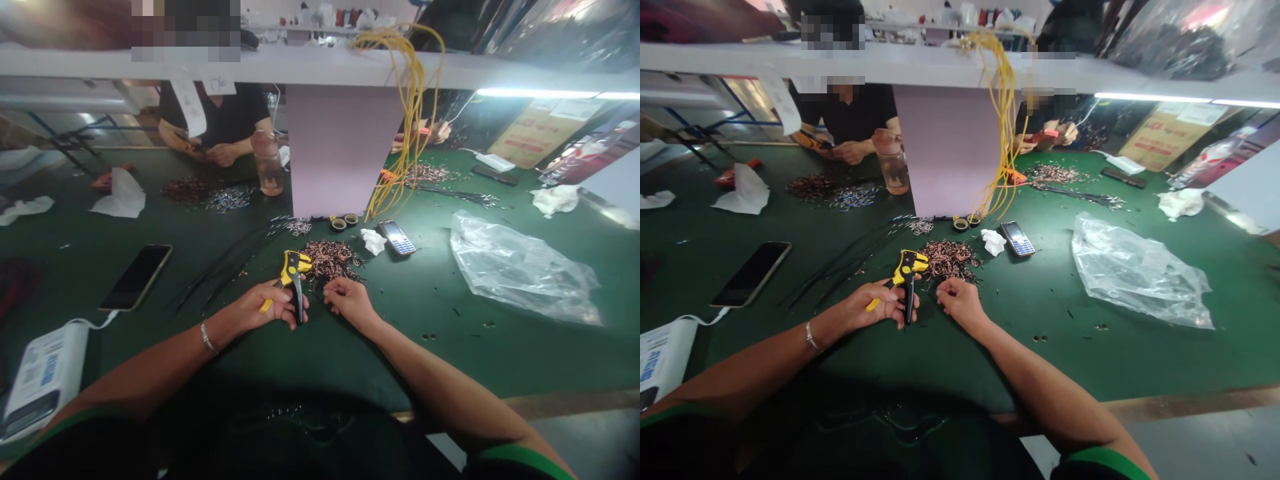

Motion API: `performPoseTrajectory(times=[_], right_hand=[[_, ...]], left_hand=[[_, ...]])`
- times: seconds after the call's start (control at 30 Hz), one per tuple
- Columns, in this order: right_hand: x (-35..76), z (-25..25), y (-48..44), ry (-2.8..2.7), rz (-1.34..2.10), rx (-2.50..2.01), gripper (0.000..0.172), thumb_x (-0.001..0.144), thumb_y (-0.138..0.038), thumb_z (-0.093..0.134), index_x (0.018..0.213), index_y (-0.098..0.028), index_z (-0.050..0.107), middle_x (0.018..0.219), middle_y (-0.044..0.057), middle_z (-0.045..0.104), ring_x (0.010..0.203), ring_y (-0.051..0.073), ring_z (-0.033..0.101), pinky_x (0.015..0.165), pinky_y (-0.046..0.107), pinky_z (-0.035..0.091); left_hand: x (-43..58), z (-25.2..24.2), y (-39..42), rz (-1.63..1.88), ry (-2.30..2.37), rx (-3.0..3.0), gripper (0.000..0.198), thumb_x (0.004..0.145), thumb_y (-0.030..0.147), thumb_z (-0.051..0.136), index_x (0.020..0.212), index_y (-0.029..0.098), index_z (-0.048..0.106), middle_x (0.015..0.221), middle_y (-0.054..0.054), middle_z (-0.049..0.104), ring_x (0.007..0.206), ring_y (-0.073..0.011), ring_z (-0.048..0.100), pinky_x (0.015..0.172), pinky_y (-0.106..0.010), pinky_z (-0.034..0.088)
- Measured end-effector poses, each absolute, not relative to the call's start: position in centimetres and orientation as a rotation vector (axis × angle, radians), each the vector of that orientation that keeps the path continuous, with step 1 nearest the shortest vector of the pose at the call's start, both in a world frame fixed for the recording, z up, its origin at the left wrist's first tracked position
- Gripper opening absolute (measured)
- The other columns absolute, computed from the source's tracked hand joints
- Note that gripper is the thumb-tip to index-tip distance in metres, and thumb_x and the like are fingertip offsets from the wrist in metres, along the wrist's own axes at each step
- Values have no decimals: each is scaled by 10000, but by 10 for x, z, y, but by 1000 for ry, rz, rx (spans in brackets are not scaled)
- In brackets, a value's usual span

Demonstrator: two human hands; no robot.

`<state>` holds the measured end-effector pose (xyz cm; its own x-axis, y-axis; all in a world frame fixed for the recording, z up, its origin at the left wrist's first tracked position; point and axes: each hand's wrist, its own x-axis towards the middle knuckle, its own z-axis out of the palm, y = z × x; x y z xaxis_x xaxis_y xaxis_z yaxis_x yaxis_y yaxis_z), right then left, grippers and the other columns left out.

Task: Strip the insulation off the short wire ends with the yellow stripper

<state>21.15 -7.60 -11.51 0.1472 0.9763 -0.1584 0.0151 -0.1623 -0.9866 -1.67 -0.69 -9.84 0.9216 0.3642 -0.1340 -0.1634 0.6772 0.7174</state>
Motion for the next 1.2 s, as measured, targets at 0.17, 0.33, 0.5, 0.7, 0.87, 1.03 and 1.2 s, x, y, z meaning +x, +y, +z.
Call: performPoseTrajectory(times=[0.17, 0.33, 0.5, 0.7, 0.87, 1.03, 1.2], right_hand=[[212, -115, -76, -1055, 1192, -1407, 165, 655, -345, 707, 709, -202, 645, 542, -32, 657, 367, 83, 501, 364, 206, 445], [213, -115, -76, -1066, 1191, -1405, 172, 659, -348, 714, 707, -199, 645, 543, -30, 662, 371, 84, 509, 371, 201, 445], [214, -115, -76, -1062, 1197, -1395, 174, 660, -348, 718, 716, -198, 648, 542, -27, 665, 369, 89, 521, 371, 202, 446], [214, -114, -77, -1053, 1205, -1383, 180, 659, -354, 706, 718, -196, 639, 541, -36, 654, 358, 81, 512, 365, 199, 433], [213, -114, -76, -1044, 1218, -1385, 179, 654, -347, 710, 720, -197, 639, 542, -40, 651, 364, 80, 506, 368, 200, 442], [212, -115, -77, -1035, 1209, -1397, 179, 653, -343, 716, 729, -197, 646, 544, -40, 652, 367, 81, 502, 367, 199, 439], [211, -114, -77, -1031, 1183, -1406, 191, 657, -360, 723, 720, -197, 645, 537, -35, 653, 362, 83, 501, 361, 199, 428]], left_hand=[[-17, -100, -6, 300, 267, 770, 521, 826, 133, 608, 1325, 179, 467, 1115, -159, 732, 971, -343, 744, 711, -394, 591], [-18, -101, -6, 309, 268, 768, 530, 816, 129, 611, 1322, 177, 463, 1102, -156, 735, 970, -355, 743, 704, -400, 590], [-18, -102, -6, 311, 267, 771, 501, 817, 129, 614, 1299, 172, 486, 1108, -162, 731, 967, -355, 741, 702, -394, 582], [-18, -100, -6, 300, 270, 772, 451, 822, 136, 630, 1259, 181, 525, 1108, -150, 735, 952, -340, 745, 701, -387, 584], [-16, -94, -9, 304, 289, 770, 292, 822, 147, 648, 1112, 138, 614, 1109, -151, 736, 945, -320, 745, 697, -363, 597], [-16, -91, -11, 302, 277, 767, 262, 817, 160, 666, 1076, 135, 632, 1093, -147, 740, 926, -311, 748, 691, -356, 607], [-17, -92, -12, 290, 257, 795, 298, 818, 190, 669, 1105, 133, 615, 1119, -164, 725, 930, -313, 749, 682, -343, 606]])
